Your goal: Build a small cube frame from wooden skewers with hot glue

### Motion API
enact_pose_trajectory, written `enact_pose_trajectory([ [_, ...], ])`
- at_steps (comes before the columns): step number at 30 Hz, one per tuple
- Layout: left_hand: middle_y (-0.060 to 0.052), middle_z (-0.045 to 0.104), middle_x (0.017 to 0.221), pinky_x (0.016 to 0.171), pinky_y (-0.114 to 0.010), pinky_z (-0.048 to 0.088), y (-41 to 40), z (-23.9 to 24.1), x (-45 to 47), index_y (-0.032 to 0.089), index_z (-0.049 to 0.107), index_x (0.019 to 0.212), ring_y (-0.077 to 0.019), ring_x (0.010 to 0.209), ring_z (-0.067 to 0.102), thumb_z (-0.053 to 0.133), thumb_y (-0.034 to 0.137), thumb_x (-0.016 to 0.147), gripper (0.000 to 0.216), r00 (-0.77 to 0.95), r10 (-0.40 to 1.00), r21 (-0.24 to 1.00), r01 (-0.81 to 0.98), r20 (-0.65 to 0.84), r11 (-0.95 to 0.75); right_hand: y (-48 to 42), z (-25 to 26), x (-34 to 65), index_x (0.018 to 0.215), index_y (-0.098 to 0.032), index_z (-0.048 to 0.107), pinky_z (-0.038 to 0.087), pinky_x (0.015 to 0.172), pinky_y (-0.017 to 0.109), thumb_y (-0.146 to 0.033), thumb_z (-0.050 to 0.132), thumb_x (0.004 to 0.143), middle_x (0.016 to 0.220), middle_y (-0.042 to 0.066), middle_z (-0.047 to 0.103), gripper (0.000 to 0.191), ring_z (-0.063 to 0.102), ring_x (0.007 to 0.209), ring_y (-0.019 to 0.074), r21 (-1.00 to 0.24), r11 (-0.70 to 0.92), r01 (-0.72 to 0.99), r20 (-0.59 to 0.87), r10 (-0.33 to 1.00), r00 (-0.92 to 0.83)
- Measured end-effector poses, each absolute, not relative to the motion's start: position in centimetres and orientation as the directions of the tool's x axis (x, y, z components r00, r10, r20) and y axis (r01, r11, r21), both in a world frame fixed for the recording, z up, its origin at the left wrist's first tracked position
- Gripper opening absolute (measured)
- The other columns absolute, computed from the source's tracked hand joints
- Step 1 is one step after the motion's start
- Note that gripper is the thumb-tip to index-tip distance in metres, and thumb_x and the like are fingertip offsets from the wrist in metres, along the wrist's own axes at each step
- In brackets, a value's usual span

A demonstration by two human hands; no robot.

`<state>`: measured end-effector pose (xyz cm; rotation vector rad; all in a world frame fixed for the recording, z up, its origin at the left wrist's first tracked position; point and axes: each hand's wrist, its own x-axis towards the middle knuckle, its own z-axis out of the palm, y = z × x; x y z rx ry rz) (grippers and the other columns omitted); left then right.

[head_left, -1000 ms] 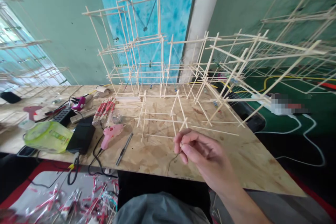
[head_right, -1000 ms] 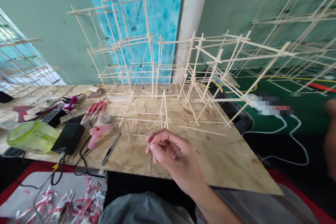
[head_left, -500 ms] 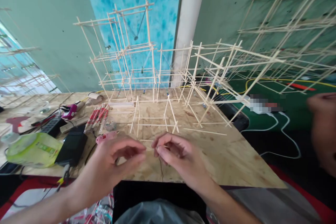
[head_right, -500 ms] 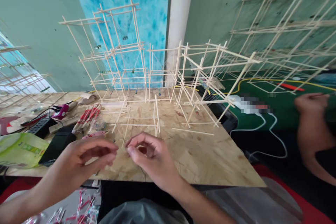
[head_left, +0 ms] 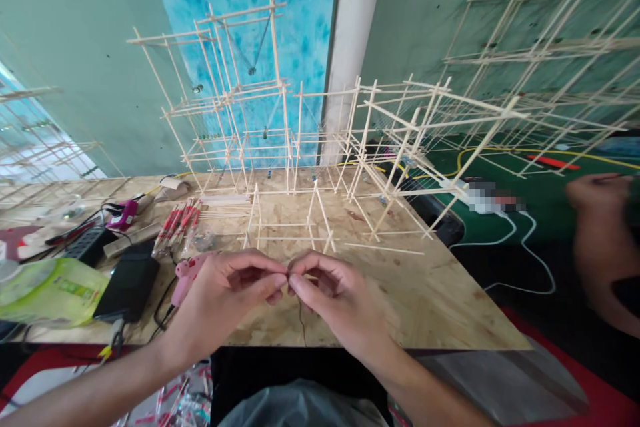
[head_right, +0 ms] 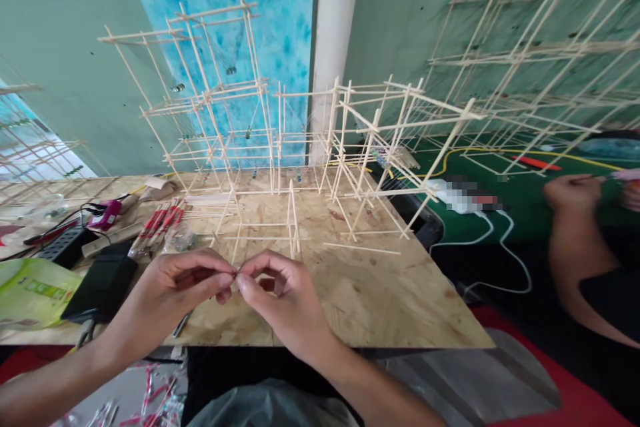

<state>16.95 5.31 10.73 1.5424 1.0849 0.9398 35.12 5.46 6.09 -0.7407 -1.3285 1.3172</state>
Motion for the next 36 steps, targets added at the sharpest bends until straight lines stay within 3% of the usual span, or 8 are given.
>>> enact_pose_trajectory([
  [12, 0.000, 0.073, 0.076, 0.070, -0.022, 0.052, 5.7, 10.3, 16.9, 0.022, 0.076, 0.095, -0.0135, 0.075, 0.068, 0.069, 0.040, 0.093, 0.020, 0.324, 0.945, 0.952, 0.300, -0.046, -0.056, 4.9, 5.7, 35.3, 0.089, -0.021, 0.070, 0.044, 0.049, 0.020, -0.031, 0.068, 0.093, 0.078, -0.001, 0.070, 0.011, 0.060, 0.060, 0.0100, -0.959, 0.268, -0.096, 0.279, 0.951, -0.134],
  [15, 0.001, 0.071, 0.074, 0.070, -0.022, 0.050, 5.7, 10.3, 16.9, 0.021, 0.075, 0.092, -0.0126, 0.073, 0.065, 0.067, 0.042, 0.094, 0.022, 0.352, 0.933, 0.955, 0.297, -0.081, -0.029, 4.8, 5.7, 35.8, 0.098, -0.023, 0.072, 0.051, 0.058, 0.021, -0.028, 0.065, 0.097, 0.092, 0.002, 0.075, 0.008, 0.069, 0.075, 0.0125, -0.905, 0.425, 0.026, 0.423, 0.904, -0.065],
  [18, 0.001, 0.070, 0.072, 0.070, -0.022, 0.049, 5.8, 10.4, 17.1, 0.020, 0.073, 0.084, -0.0118, 0.072, 0.062, 0.066, 0.040, 0.094, 0.023, 0.409, 0.909, 0.966, 0.259, -0.085, -0.027, 5.3, 5.9, 36.5, 0.105, -0.027, 0.075, 0.056, 0.077, 0.025, -0.019, 0.066, 0.098, 0.100, 0.002, 0.077, 0.014, 0.072, 0.092, 0.0146, -0.779, 0.622, 0.080, 0.611, 0.782, -0.125],
  [21, 0.000, 0.069, 0.072, 0.069, -0.022, 0.048, 5.9, 10.5, 17.2, 0.020, 0.072, 0.082, -0.0126, 0.072, 0.061, 0.066, 0.040, 0.094, 0.024, 0.430, 0.898, 0.964, 0.266, -0.098, -0.022, 5.9, 6.4, 36.9, 0.107, -0.029, 0.076, 0.057, 0.080, 0.028, -0.016, 0.068, 0.097, 0.098, 0.001, 0.077, 0.018, 0.073, 0.090, 0.0151, -0.703, 0.709, 0.063, 0.681, 0.696, -0.229],
  [29, 0.000, 0.070, 0.071, 0.072, -0.022, 0.049, 5.9, 10.3, 17.4, 0.021, 0.075, 0.082, -0.0125, 0.072, 0.062, 0.069, 0.040, 0.092, 0.022, 0.423, 0.896, 0.963, 0.270, -0.138, 0.021, 6.4, 6.8, 37.4, 0.098, -0.026, 0.070, 0.057, 0.081, 0.034, -0.026, 0.062, 0.102, 0.094, 0.004, 0.073, 0.010, 0.071, 0.090, 0.0192, -0.709, 0.699, 0.093, 0.643, 0.696, -0.321],
  [36, 0.001, 0.070, 0.069, 0.073, -0.024, 0.051, 6.1, 9.5, 17.7, 0.021, 0.076, 0.082, -0.0125, 0.069, 0.062, 0.073, 0.038, 0.089, 0.019, 0.395, 0.907, 0.981, 0.176, -0.149, 0.084, 6.1, 6.1, 37.4, 0.098, -0.025, 0.058, 0.053, 0.082, 0.032, -0.019, 0.051, 0.104, 0.096, 0.004, 0.064, 0.011, 0.063, 0.090, 0.0173, -0.704, 0.693, 0.152, 0.620, 0.705, -0.346],
])
